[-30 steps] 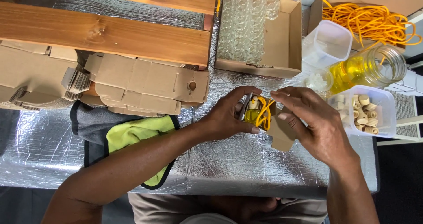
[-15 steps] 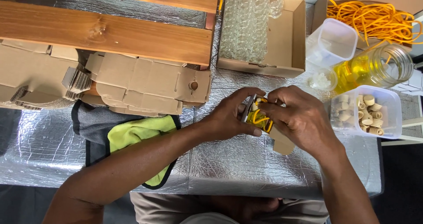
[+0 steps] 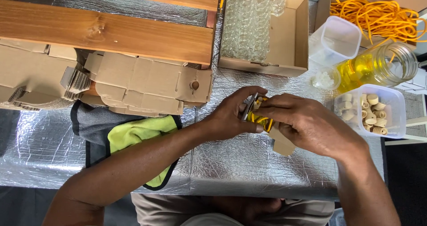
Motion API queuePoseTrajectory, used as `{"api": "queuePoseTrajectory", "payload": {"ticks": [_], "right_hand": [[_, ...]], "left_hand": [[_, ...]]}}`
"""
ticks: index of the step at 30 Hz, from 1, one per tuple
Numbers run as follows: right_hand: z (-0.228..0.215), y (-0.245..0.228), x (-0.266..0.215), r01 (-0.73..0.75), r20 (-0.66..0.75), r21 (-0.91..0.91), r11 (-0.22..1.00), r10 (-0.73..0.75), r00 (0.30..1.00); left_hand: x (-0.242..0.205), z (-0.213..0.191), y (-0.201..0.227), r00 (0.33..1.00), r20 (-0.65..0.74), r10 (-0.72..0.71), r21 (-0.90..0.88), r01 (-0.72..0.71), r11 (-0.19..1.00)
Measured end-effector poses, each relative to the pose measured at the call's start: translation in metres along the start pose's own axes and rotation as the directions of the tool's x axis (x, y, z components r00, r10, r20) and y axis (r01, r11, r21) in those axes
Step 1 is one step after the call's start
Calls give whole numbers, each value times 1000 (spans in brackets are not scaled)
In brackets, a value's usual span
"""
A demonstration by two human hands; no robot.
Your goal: The person wipes a small glass bottle with a cloth, then threads a yellow cord through a wooden stopper and attaches it to the bottle. They fold a small cardboard box, place the bottle inside, and close the box before setting it aside.
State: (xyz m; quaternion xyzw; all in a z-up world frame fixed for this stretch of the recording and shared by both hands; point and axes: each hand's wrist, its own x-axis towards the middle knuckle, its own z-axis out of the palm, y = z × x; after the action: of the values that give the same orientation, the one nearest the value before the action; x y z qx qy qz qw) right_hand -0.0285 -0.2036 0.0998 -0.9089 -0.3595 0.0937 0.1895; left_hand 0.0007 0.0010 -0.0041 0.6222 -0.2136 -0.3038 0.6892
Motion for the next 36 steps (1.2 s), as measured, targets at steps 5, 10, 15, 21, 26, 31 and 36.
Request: {"api": "queuePoseTrajectory", "payload": {"ticks": [5, 10, 15, 21, 26, 31, 36], "right_hand": [[-2, 9, 1, 18, 11, 68, 998, -19, 1000], [7, 11, 6, 80, -96, 49, 996, -75, 993], [11, 6, -4, 12, -248, -73, 997, -30, 968], [10, -7, -38, -407, -446, 107, 907, 410, 796], [22, -3, -56, -847, -46, 313, 429, 898, 438], [40, 15, -79, -397, -260, 729, 557, 762, 593], [38, 9, -66, -346, -231, 719, 603, 676, 700]], "left_hand": [[2, 0, -4, 1000, 5, 13, -29, -13, 1000], [3, 0, -7, 999, 52, -4, -81, 8, 997], [3, 0, -10, 998, 39, 48, -76, -45, 996], [3, 1, -10, 998, 4, 59, -165, -57, 985], [2, 0, -4, 1000, 8, 30, -206, -27, 978], [3, 3, -2, 997, -57, -54, -113, 47, 992], [2, 3, 0, 997, -47, -59, -175, 50, 983]]}}
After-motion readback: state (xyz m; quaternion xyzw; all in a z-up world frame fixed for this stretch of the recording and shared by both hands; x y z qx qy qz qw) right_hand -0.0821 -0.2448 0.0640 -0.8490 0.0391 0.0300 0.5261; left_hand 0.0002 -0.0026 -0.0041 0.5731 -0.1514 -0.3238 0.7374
